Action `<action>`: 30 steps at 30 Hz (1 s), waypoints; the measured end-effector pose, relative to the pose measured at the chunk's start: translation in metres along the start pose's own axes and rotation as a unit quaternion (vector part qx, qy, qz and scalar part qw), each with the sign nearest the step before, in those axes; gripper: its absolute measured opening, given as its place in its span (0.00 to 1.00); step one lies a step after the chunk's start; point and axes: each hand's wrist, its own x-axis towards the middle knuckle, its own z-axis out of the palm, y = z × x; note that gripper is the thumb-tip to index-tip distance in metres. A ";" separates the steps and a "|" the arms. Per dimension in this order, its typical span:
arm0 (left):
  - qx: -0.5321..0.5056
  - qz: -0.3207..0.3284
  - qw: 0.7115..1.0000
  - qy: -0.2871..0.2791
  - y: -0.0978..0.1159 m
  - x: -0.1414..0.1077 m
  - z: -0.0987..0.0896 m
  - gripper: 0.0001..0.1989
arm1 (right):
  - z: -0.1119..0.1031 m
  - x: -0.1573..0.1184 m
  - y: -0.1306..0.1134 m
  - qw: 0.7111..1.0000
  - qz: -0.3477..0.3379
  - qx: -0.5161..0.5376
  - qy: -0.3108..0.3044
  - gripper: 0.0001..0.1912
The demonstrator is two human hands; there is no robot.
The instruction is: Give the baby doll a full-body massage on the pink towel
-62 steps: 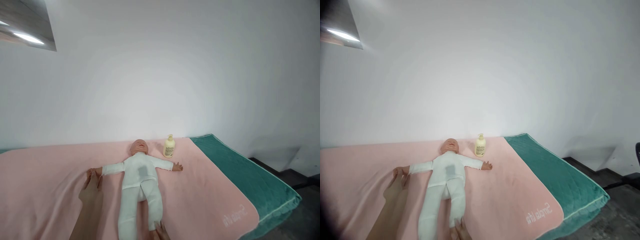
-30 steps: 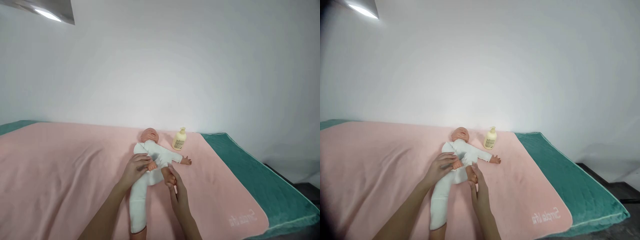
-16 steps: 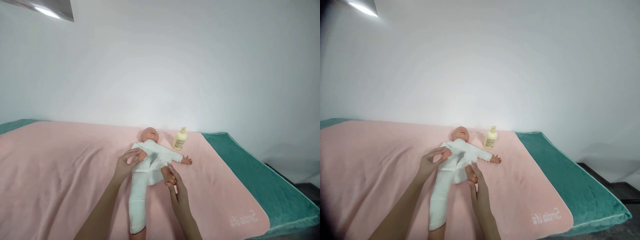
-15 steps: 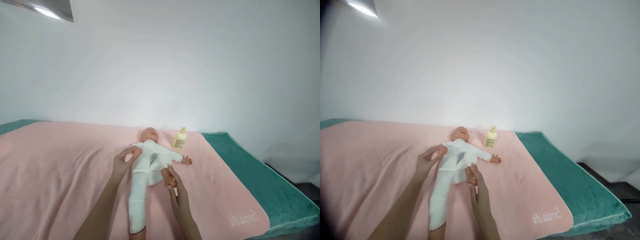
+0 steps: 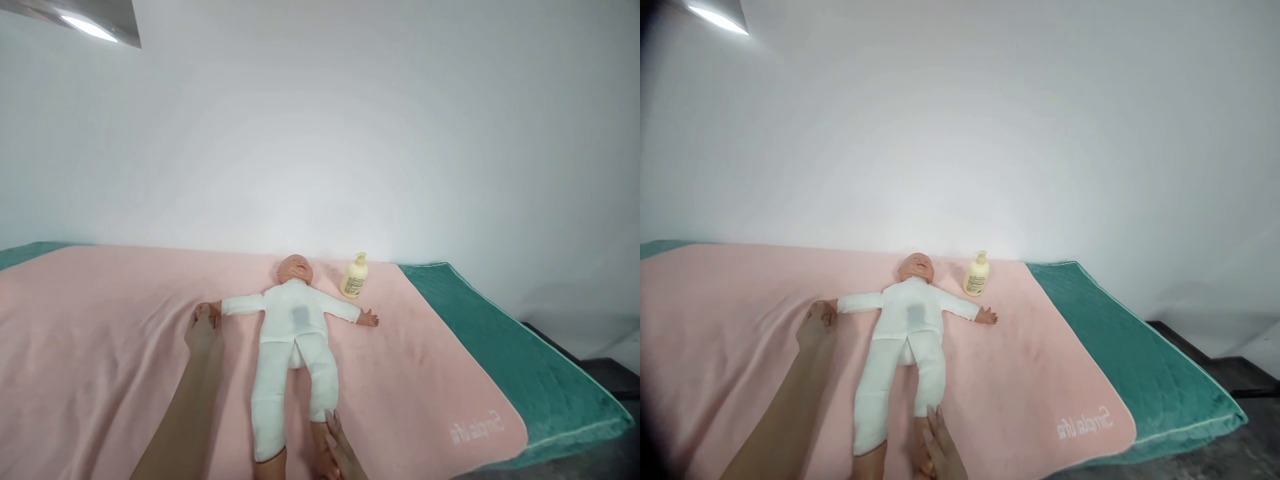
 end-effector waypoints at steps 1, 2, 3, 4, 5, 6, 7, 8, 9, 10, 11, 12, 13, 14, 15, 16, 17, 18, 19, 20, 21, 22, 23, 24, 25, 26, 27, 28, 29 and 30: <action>-0.015 -0.017 1.000 0.011 -0.001 0.002 -0.001 0.05 | 0.001 -0.004 -0.001 1.000 -0.002 -0.009 -0.006 0.24; -0.030 -0.033 0.999 0.021 -0.002 0.004 -0.001 0.04 | 0.002 -0.009 -0.003 1.000 -0.002 -0.024 -0.009 0.23; -0.043 -0.046 0.998 0.029 -0.003 0.005 -0.001 0.04 | 0.003 -0.013 -0.005 0.999 -0.001 -0.044 -0.008 0.22; -0.053 -0.056 0.996 0.034 -0.003 0.005 -0.001 0.04 | 0.004 -0.017 -0.008 0.998 0.000 -0.065 -0.004 0.22; -0.061 -0.063 0.995 0.039 -0.004 0.006 -0.001 0.04 | 0.004 -0.020 -0.010 0.997 0.002 -0.083 0.002 0.23; -0.067 -0.068 0.995 0.042 -0.004 0.006 -0.001 0.05 | 0.005 -0.021 -0.011 0.995 0.002 -0.097 0.010 0.24; -0.071 -0.070 0.994 0.046 -0.004 0.005 0.000 0.06 | 0.005 -0.020 -0.012 0.995 0.001 -0.102 0.016 0.25; -0.074 -0.069 0.994 0.050 -0.004 0.005 0.001 0.07 | 0.005 -0.019 -0.011 0.994 -0.004 -0.103 0.020 0.25; -0.076 -0.063 0.994 0.055 -0.003 0.004 0.002 0.08 | 0.005 -0.016 -0.009 0.995 -0.012 -0.100 0.027 0.25; -0.077 -0.055 0.994 0.060 -0.002 0.003 0.004 0.08 | 0.005 -0.013 -0.006 0.995 -0.022 -0.095 0.036 0.24; -0.078 -0.045 0.994 0.064 0.000 0.001 0.005 0.08 | 0.005 -0.009 -0.002 0.994 -0.032 -0.091 0.048 0.23; -0.077 -0.034 0.994 0.065 0.002 -0.001 0.007 0.08 | 0.005 -0.005 0.003 0.994 -0.039 -0.087 0.061 0.23; -0.074 -0.023 0.995 0.063 0.005 -0.003 0.009 0.08 | 0.005 -0.001 0.007 0.993 -0.043 -0.085 0.072 0.22; -0.068 -0.012 0.996 0.058 0.008 -0.006 0.011 0.08 | 0.005 0.003 0.010 0.992 -0.043 -0.085 0.081 0.22; -0.060 0.000 0.997 0.054 0.012 -0.009 0.013 0.09 | 0.005 0.007 0.012 0.992 -0.040 -0.088 0.086 0.22; -0.049 0.014 0.997 0.050 0.016 -0.014 0.015 0.10 | 0.004 0.012 0.012 0.991 -0.037 -0.091 0.093 0.23; -0.037 0.029 0.998 0.048 0.020 -0.019 0.018 0.13 | 0.003 0.018 0.009 0.990 -0.034 -0.089 0.103 0.23; -0.026 0.046 0.998 0.046 0.023 -0.024 0.020 0.15 | 0.000 0.024 0.003 0.990 -0.026 -0.081 0.112 0.23; -0.018 0.063 0.997 0.041 0.027 -0.030 0.023 0.18 | -0.004 0.033 -0.004 0.990 -0.018 -0.069 0.120 0.23; -0.015 0.076 0.997 0.031 0.030 -0.036 0.025 0.19 | -0.008 0.042 -0.014 0.991 0.002 -0.050 0.122 0.23; -0.012 0.089 0.996 0.009 0.032 -0.043 0.028 0.20 | -0.013 0.052 -0.024 0.993 0.019 -0.031 0.117 0.23; -0.004 0.106 0.994 -0.026 0.033 -0.049 0.029 0.20 | -0.018 0.064 -0.034 0.994 0.031 -0.016 0.106 0.23; 0.014 0.133 0.989 -0.069 0.033 -0.055 0.030 0.20 | -0.023 0.075 -0.042 0.994 0.043 0.000 0.100 0.22; 0.045 0.178 0.976 -0.118 0.032 -0.061 0.031 0.19 | -0.027 0.086 -0.050 0.994 0.053 0.017 0.096 0.22; 0.083 0.237 0.953 -0.168 0.031 -0.065 0.031 0.18 | -0.030 0.097 -0.055 0.993 0.063 0.033 0.096 0.21; 0.120 0.299 0.922 -0.214 0.030 -0.068 0.030 0.16 | -0.033 0.107 -0.058 0.991 0.072 0.048 0.097 0.20; 0.149 0.354 0.888 -0.252 0.029 -0.071 0.030 0.14 | -0.034 0.116 -0.060 0.990 0.081 0.061 0.099 0.19; 0.167 0.396 0.857 -0.284 0.028 -0.072 0.029 0.12 | -0.036 0.123 -0.060 0.988 0.090 0.072 0.101 0.18; 0.174 0.422 0.832 -0.315 0.028 -0.073 0.029 0.10 | -0.038 0.130 -0.060 0.987 0.099 0.081 0.100 0.17; 0.176 0.435 0.813 -0.345 0.029 -0.074 0.029 0.10 | -0.039 0.136 -0.059 0.985 0.108 0.087 0.099 0.17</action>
